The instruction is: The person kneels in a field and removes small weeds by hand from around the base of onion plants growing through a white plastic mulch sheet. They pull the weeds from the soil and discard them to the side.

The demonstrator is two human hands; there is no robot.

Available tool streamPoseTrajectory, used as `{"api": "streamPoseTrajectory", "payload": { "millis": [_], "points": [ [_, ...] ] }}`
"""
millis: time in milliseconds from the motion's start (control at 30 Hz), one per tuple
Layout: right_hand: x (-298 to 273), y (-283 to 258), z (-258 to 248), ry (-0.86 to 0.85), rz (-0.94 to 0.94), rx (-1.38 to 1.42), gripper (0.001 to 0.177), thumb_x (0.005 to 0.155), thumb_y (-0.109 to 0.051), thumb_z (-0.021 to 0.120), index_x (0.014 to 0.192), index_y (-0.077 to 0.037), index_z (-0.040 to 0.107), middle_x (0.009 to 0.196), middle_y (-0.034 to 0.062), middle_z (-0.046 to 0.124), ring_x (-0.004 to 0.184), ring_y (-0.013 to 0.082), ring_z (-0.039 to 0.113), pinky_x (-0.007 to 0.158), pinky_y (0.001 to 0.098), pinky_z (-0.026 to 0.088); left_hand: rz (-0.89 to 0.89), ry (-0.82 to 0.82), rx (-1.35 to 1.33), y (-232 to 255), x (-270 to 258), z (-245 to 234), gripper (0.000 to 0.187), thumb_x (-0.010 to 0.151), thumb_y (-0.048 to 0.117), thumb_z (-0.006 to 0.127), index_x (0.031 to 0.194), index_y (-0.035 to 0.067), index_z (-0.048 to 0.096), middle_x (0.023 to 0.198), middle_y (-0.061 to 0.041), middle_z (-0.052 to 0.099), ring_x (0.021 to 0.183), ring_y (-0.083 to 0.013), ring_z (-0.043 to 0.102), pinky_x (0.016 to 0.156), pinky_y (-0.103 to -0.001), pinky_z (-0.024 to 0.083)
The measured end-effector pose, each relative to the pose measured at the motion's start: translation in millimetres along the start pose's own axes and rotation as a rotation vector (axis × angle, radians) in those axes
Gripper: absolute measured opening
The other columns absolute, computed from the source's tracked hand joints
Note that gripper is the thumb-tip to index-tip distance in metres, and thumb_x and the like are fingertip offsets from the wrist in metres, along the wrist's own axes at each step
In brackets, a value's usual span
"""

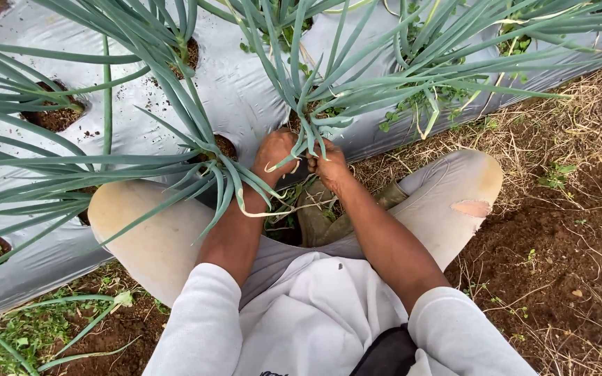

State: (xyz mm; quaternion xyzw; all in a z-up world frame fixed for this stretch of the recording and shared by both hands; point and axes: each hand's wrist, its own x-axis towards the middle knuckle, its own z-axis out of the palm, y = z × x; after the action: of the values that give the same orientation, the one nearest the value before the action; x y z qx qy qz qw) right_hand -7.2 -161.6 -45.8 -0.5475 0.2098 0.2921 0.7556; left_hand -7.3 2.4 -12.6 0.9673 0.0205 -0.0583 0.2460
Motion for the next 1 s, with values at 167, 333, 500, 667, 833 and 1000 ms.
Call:
{"api": "streamPoseTrajectory", "payload": {
  "millis": [167, 333, 500, 667, 833, 1000],
  "points": [
    [13.2, 26.4, -15.1, -0.042, -0.057, -0.309, 0.025, 0.101, -0.028, 0.071, 0.106, -0.004, 0.071, 0.08, 0.0134, 0.071, 0.063, 0.018, 0.065, 0.054, 0.0352, 0.056, -0.072, -0.375, 0.051, -10.2, -40.6, 30.4, 0.02, 0.083, 0.022, 0.062, 0.083, 0.005, 0.073, 0.078, -0.017, 0.074, 0.085, -0.0378, 0.074, 0.071, -0.045, 0.059],
    [-29.0, -12.3, -0.4, -0.344, -0.143, -1.018, 0.019, 0.094, -0.024, 0.069, 0.105, -0.012, 0.076, 0.089, 0.0147, 0.075, 0.083, 0.031, 0.072, 0.075, 0.0444, 0.06, -0.065, -0.698, 0.048, 21.4, -90.7, 13.6, 0.043, 0.094, 0.036, 0.065, 0.109, -0.002, 0.077, 0.092, -0.022, 0.076, 0.103, -0.0392, 0.068, 0.09, -0.038, 0.054],
    [-2.9, -32.2, -22.1, -0.011, -0.257, -1.071, 0.022, 0.087, -0.038, 0.077, 0.1, -0.02, 0.077, 0.093, 0.0113, 0.076, 0.092, 0.0393, 0.074, 0.078, 0.0488, 0.058, 0.055, -0.533, 0.164, 24.6, -42.4, -16.7, 0.04, 0.087, 0.054, 0.071, 0.084, 0.015, 0.08, 0.083, -0.011, 0.078, 0.089, -0.0384, 0.076, 0.077, -0.051, 0.059],
    [-11.6, -82.5, -29.3, 0.337, -0.49, -0.846, 0.05, 0.082, -0.028, 0.088, 0.117, -0.011, 0.057, 0.111, 0.0115, 0.056, 0.106, 0.0454, 0.064, 0.088, 0.0587, 0.055, 0.2, 0.338, -0.023, 42.7, -24.8, -50.7, 0.035, 0.08, 0.032, 0.085, 0.098, 0.005, 0.071, 0.091, -0.01, 0.066, 0.084, -0.0352, 0.064, 0.07, -0.048, 0.052],
    [-18.0, -88.9, -18.7, 0.249, -0.651, -0.929, 0.029, 0.087, -0.016, 0.079, 0.105, -0.004, 0.06, 0.108, 0.0118, 0.05, 0.094, 0.0509, 0.065, 0.073, 0.0568, 0.058, 0.183, 0.068, 0.015, 26.4, -14.8, -34.7, 0.063, 0.075, 0.04, 0.089, 0.124, 0.007, 0.068, 0.122, -0.013, 0.072, 0.125, -0.0366, 0.062, 0.11, -0.053, 0.049],
    [-5.7, -74.8, -18.4, 0.293, -0.803, -1.064, 0.009, 0.093, -0.015, 0.073, 0.096, -0.009, 0.067, 0.102, 0.0096, 0.052, 0.09, 0.0466, 0.066, 0.063, 0.0532, 0.058, 0.102, -0.067, 0.268, 49.3, -11.4, -53.9, 0.056, 0.086, 0.053, 0.078, 0.119, 0.008, 0.074, 0.121, -0.013, 0.075, 0.128, -0.0326, 0.063, 0.119, -0.051, 0.04]
  ]
}}
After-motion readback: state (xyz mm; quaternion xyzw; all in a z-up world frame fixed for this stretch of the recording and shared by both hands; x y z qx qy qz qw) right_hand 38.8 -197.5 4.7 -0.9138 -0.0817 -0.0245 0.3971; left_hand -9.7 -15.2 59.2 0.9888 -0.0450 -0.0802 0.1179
